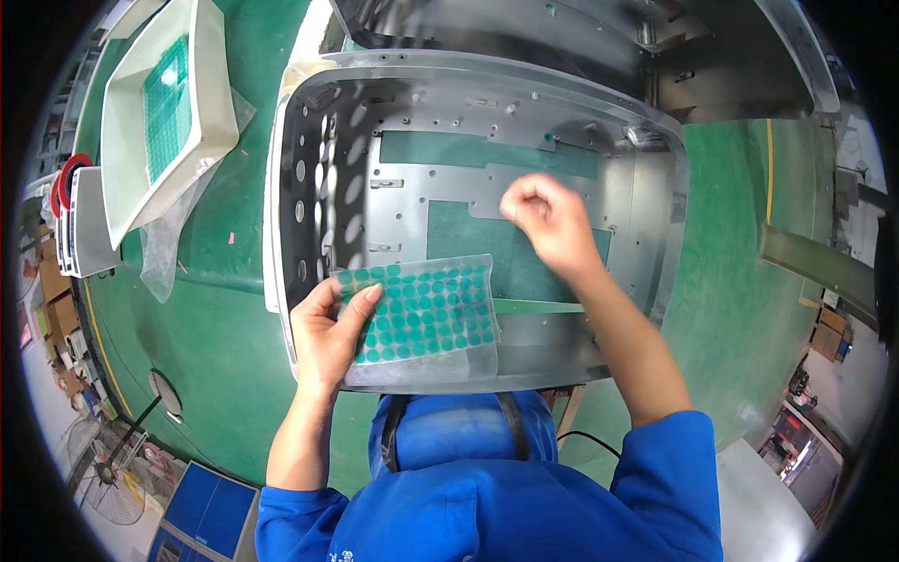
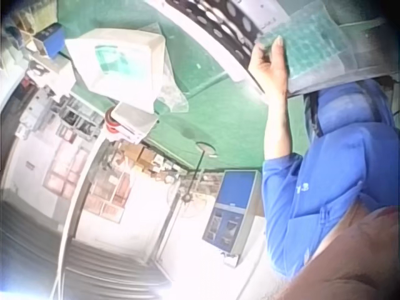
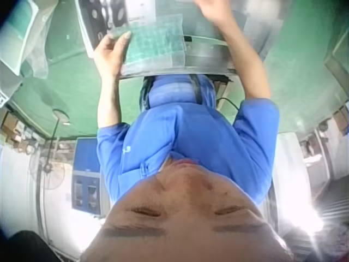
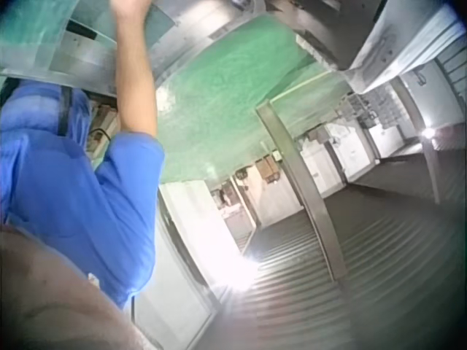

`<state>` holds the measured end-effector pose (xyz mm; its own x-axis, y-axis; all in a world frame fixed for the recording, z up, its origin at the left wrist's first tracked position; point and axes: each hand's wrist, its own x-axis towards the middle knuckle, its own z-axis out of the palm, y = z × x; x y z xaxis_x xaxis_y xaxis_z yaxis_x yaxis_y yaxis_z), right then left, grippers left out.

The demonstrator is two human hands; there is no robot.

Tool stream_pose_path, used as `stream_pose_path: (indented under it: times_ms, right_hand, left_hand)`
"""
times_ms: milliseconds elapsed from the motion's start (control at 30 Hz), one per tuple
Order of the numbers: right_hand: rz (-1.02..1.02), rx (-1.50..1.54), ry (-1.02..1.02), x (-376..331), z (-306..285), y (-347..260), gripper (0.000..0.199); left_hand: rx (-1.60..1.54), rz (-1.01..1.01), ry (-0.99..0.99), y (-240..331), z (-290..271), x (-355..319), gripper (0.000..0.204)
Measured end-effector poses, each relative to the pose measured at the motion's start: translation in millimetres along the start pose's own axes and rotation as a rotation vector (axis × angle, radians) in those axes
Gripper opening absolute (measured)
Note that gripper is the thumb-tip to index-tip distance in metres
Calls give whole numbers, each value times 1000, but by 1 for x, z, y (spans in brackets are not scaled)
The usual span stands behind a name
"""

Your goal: Applying small green adhesive pads to the inside of a metal chassis.

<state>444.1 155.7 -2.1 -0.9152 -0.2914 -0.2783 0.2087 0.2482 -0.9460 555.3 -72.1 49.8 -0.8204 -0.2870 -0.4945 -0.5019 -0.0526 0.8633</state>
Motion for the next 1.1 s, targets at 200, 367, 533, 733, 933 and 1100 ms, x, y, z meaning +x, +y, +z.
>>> stream_pose_path:
  times_ms: [200,367,533,733,933,1100]
  right_hand:
    - [6,-491,52,52,-4,52,4]
    - [-21,-621,39,57,-2,57,6]
    - [22,-678,53,58,1,53,7]
    - [80,-684,37,59,3,49,7]
    - [90,-720,48,58,4,48,7]
    - [-55,-749,100,54,5,54,5]
  left_hand:
    - [-22,-22,36,-3,-2,0,13]
    - [-50,-64,41,-3,-2,0,15]
    - [-55,-71,42,-2,0,1,15]
    - [-27,-39,43,-2,2,3,13]
    - [-14,-28,44,-1,4,5,14]
    - [-12,-29,47,-3,3,5,14]
